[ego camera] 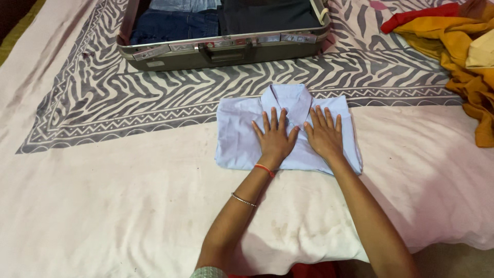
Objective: The person folds a light blue button-up shirt on a bed, smoothing the fabric and aligning the sleeves. They then place the folded shirt into an open suitcase that already contains other folded clothes.
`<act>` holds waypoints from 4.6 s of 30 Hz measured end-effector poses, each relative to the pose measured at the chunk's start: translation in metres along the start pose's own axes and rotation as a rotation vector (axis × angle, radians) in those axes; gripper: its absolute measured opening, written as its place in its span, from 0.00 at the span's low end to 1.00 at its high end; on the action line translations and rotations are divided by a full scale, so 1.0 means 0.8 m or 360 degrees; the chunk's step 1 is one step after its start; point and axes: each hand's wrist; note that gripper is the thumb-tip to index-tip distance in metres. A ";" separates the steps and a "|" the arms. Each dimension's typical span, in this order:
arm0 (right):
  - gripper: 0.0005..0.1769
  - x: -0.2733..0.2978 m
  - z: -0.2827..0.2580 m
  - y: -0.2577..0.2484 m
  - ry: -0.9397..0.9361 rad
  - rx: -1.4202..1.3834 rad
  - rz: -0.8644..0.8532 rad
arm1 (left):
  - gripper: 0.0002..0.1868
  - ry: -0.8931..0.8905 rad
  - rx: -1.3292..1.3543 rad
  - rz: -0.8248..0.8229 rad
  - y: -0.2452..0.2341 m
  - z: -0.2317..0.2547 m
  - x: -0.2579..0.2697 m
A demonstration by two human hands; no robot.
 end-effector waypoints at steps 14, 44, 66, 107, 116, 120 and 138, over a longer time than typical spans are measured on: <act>0.37 -0.006 0.030 -0.010 0.0390 0.0006 -0.0186 | 0.41 0.0018 0.0066 -0.0011 -0.002 -0.004 0.002; 0.36 0.043 0.000 -0.041 -0.0040 -0.0035 -0.0444 | 0.42 0.0065 0.0046 0.0035 -0.001 -0.009 0.004; 0.46 -0.032 0.022 -0.023 0.0021 -0.0074 -0.0354 | 0.42 0.0078 -0.0004 0.0026 0.003 -0.010 0.004; 0.30 -0.013 0.121 -0.109 0.0931 -0.1515 -0.0978 | 0.33 -0.0782 0.1260 -0.0584 -0.146 -0.213 -0.043; 0.28 -0.013 0.132 -0.093 0.0957 -0.1801 -0.0984 | 0.34 -0.0778 0.1200 -0.0584 -0.141 -0.210 -0.055; 0.28 -0.013 0.128 -0.094 0.0888 -0.1981 -0.0969 | 0.33 -0.0821 0.1187 -0.0602 -0.140 -0.214 -0.055; 0.28 -0.004 0.118 -0.092 0.0971 -0.2036 -0.0821 | 0.30 -0.0950 0.1718 -0.0653 -0.150 -0.197 -0.032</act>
Point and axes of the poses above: each hand's wrist, its own x-axis away from the middle knuckle, its own y-axis out of the palm, z = x × y, and after that the axes turned 4 degrees about y, right-handed
